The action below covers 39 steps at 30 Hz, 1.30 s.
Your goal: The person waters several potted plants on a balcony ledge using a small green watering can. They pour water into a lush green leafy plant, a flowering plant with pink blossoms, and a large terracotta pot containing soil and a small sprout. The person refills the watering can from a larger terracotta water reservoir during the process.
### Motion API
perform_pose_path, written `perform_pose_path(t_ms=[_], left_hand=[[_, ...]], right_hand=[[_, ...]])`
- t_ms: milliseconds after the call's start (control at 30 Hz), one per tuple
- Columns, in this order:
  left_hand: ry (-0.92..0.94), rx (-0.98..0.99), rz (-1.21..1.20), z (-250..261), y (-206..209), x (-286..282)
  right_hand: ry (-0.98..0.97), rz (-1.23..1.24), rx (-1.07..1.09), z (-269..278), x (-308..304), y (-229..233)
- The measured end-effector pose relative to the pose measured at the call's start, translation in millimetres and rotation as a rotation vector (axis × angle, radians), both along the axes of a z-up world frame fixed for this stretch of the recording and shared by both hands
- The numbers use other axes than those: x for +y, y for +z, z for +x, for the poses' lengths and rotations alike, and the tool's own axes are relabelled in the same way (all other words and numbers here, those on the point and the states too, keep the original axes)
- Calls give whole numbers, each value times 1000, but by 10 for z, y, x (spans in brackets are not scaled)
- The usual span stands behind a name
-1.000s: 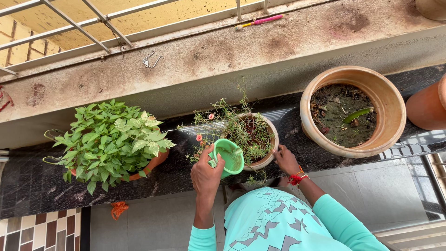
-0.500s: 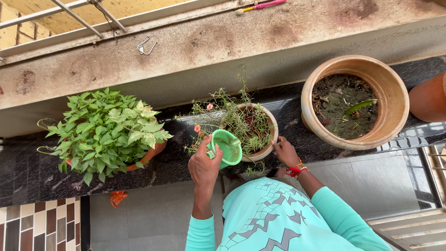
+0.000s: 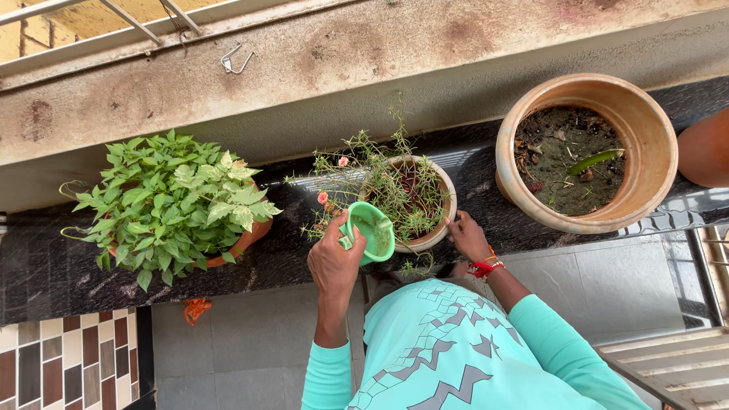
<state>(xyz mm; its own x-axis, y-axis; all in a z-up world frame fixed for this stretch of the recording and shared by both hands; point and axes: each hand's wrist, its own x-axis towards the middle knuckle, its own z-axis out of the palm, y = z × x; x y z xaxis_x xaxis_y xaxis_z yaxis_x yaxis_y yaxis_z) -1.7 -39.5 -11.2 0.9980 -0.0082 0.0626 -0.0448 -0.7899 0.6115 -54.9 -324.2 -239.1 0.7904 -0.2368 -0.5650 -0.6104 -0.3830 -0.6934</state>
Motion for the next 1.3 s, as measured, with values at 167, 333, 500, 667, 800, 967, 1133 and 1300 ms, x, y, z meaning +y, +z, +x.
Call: perform_pose_path(t_ms=[167,333,500,667,800,967,1133,1300], left_hand=[[-6,1,10,5,0,12],[21,38,-19,-1,28,9],[9,-2,-33,-22,14,11],[14,13,-11,-25,-15,5],[9,9,-5,-24,-16,10],[13,25,9,-22,20,-3],[-9,-38,23,-27,39,-15],[16,-3,23,-22,79,-6]], right_hand=[[-6,3,-12,18,10,61],[14,-20,-3,24,15,122],[-1,-12,-52,-22,20,79],[8,1,-23,-12,11,55],[1,9,-35,-11,8,49],[14,-15,-32,-5,5,60],[10,-7,-28,6,4,39],[-4,12,-47,-27,7,9]])
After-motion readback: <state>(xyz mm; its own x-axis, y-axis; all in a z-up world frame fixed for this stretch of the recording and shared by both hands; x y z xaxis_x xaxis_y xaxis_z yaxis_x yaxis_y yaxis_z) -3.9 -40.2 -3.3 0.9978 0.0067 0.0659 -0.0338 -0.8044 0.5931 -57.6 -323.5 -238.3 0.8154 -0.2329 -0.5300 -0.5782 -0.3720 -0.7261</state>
